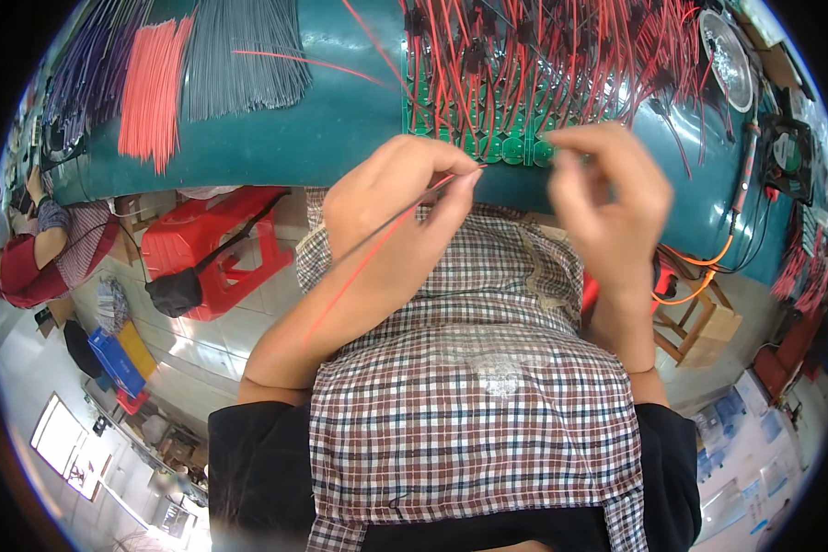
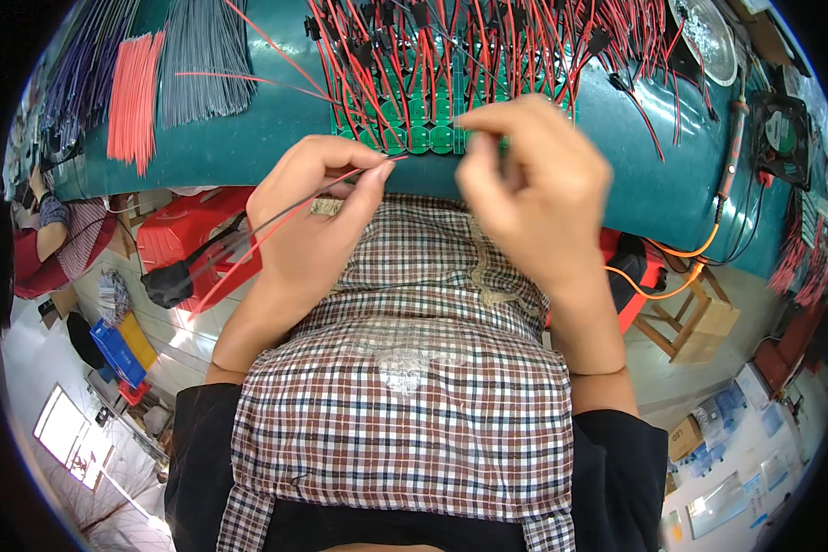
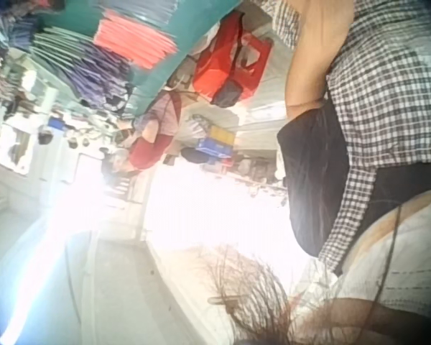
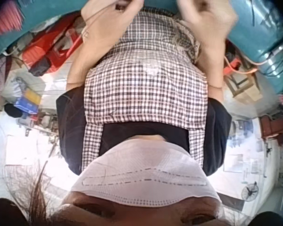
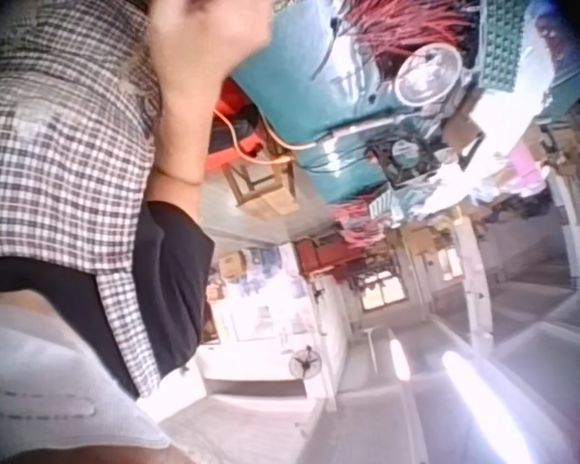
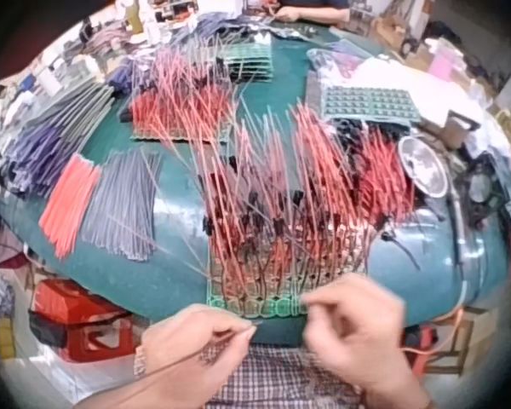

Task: Insert and secure electrical wires into small plastic connectors on a circuit board assembly.

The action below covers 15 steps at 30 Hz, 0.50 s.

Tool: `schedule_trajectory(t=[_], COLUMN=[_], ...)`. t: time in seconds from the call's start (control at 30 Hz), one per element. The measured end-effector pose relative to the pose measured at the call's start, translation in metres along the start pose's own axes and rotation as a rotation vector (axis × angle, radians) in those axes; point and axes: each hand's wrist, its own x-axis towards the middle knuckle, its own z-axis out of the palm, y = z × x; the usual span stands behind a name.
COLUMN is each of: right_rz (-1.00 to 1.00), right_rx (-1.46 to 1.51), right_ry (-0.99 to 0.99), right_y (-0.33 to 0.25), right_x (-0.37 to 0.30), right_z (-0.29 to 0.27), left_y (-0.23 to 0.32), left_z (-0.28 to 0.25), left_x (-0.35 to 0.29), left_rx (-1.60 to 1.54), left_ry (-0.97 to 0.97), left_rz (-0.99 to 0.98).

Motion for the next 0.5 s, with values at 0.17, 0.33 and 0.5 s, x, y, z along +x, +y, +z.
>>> schedule_trajectory(t=[0.17, 0.33, 0.5], right_rz=[0.304, 0.506, 0.458], right_rx=[-0.444, -0.49, -0.48], right_ry=[0.166, -0.009, 0.003], right_y=[0.052, 0.072, 0.077], right_x=[-0.006, -0.011, -0.011], right_z=[-0.066, -0.083, -0.075], left_y=[-0.006, -0.003, -0.002], left_z=[0.017, 0.015, 0.012], left_x=[0.004, 0.005, 0.004], left_rx=[0.051, 0.097, 0.143], left_ry=[0.056, 0.005, -0.031], left_rz=[0.044, 0.043, 0.038])
